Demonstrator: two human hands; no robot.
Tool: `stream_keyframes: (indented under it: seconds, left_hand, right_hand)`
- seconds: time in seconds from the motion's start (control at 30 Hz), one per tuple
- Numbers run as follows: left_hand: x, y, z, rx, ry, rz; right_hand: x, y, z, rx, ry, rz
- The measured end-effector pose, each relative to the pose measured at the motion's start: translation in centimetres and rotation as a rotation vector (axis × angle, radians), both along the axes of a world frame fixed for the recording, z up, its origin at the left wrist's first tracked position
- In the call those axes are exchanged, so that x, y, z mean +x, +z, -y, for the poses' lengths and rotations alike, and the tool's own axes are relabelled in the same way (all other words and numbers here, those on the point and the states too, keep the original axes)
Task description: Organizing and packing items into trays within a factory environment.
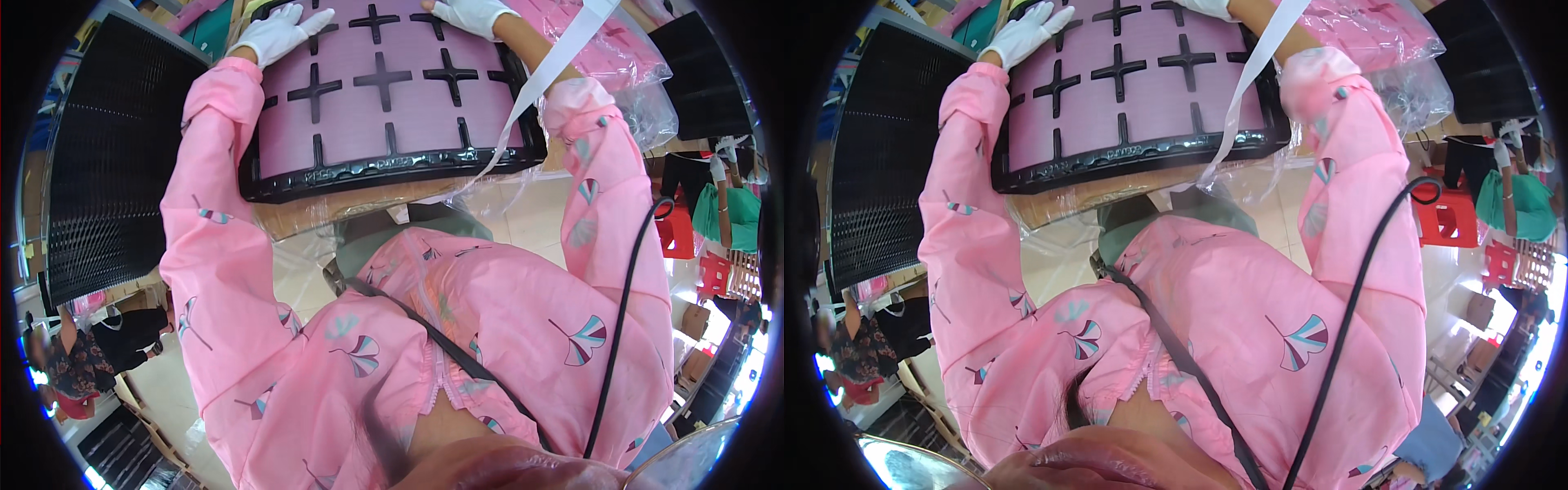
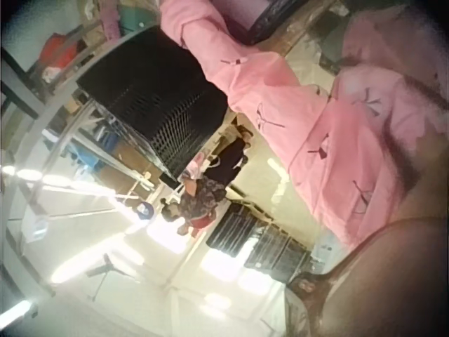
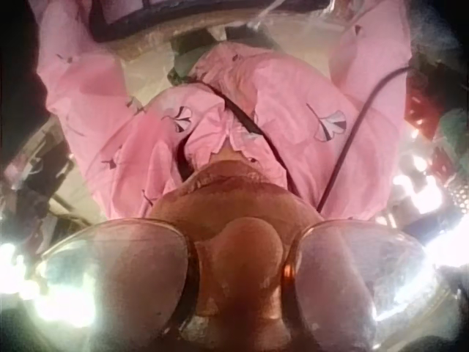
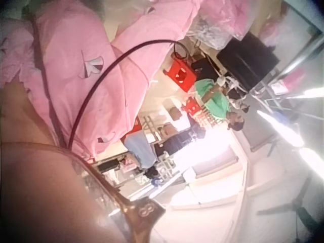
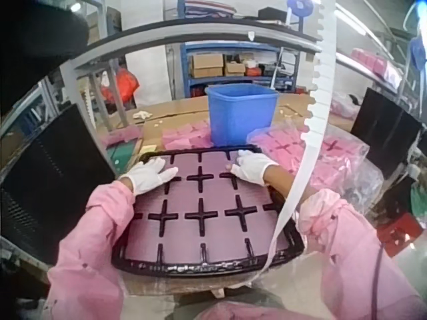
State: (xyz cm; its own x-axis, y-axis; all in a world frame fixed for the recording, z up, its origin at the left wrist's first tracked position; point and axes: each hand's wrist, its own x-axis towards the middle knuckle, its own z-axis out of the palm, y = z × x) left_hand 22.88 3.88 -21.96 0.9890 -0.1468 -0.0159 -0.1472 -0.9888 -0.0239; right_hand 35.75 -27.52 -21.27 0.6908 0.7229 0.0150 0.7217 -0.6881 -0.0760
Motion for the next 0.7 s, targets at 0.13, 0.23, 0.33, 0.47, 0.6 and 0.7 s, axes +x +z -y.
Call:
stream_keyframes:
  seconds: [0.13,0.23,0.33,0.47,0.6,0.7]
  left_hand:
    - [-5.7,-0.9,1.1,0.287,-0.229,0.262]
    - [-13.7,0.7,5.1,-0.094,-0.057,0.149]
    - [-17.9,1.1,7.2,0.034,-0.145,0.164]
    - [-20.2,1.1,8.3,0.006,-0.085,0.16]
    - [-21.5,1.9,9.0,0.027,-0.054,0.104]
    - [-21.0,2.9,9.5,0.027,-0.047,0.061]
  right_hand:
    - [-5.5,-0.5,3.8,0.168,0.107,0.044]
    - [-12.4,0.0,7.0,0.137,0.384,0.266]
    - [-17.0,-1.5,9.7,0.065,0.335,0.204]
    - [-19.4,0.1,10.7,-0.051,0.327,0.126]
    - [-19.8,0.6,11.2,-0.029,0.374,0.085]
    - [-18.6,0.2,10.5,-0.011,0.413,0.133]
